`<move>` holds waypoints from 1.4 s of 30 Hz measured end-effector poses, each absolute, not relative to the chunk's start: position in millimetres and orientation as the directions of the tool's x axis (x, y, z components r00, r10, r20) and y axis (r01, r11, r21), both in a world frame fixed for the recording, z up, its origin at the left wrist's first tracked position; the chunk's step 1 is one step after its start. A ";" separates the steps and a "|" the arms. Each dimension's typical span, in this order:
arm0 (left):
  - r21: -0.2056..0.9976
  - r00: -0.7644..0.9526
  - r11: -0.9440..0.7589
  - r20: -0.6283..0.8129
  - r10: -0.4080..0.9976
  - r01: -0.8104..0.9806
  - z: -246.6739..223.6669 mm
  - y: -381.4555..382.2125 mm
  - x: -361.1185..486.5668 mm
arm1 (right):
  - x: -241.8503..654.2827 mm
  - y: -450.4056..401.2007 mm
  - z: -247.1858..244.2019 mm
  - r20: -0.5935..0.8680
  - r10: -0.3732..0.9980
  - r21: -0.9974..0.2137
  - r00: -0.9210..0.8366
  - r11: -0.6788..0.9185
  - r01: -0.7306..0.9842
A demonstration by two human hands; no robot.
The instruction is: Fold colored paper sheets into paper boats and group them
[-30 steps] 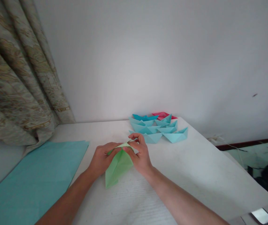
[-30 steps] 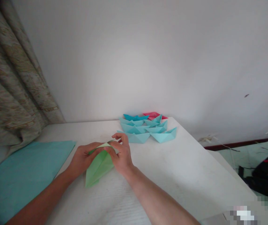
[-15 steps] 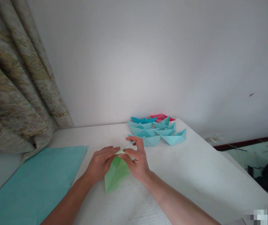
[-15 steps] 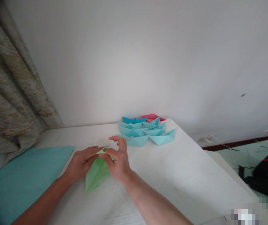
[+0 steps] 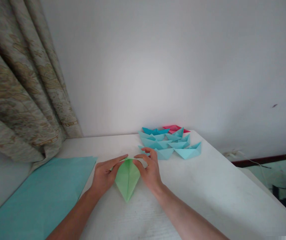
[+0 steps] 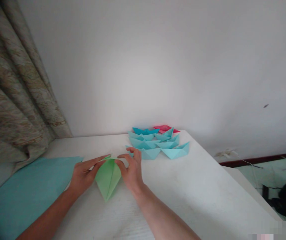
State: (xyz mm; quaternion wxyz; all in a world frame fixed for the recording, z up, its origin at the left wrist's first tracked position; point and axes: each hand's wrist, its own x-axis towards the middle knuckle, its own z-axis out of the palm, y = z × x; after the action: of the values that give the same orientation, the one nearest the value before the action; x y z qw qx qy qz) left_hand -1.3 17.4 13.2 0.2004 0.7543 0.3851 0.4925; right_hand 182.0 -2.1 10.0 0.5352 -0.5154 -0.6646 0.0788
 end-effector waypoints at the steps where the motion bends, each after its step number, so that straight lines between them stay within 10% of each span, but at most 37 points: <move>1: 0.744 0.135 -0.557 0.550 0.824 0.369 13.8 17.9 -1.0 | 182.8 -2.2 10.6 0.629 0.769 -0.668 0.112 0.462 0.584; 14: 0.968 -0.269 -0.248 0.250 0.930 0.042 25.7 26.4 -4.7 | 179.9 -20.1 20.3 0.578 0.690 -0.479 -0.435 0.719 0.504; 21: 0.875 -0.024 -0.479 0.482 0.876 0.064 22.8 24.1 -5.2 | 178.1 -12.5 18.4 0.692 0.712 -0.634 -0.119 0.678 0.373; 30: 0.548 0.390 -0.779 0.675 0.627 0.304 28.7 11.3 -1.9 | 171.3 -4.7 12.2 0.287 0.957 -0.941 0.036 0.288 -0.175; 42: 0.475 0.422 -0.801 0.682 0.597 0.365 24.1 13.7 0.3 | 172.2 -11.2 14.2 0.286 0.958 -0.958 -0.009 0.286 -0.028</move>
State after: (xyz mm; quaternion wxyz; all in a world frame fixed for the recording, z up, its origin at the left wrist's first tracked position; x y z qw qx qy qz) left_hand 0.3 13.7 24.1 0.1279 0.8335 0.2886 0.4534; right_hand 172.2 -11.2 14.2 0.5703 -0.4126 -0.5635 0.4324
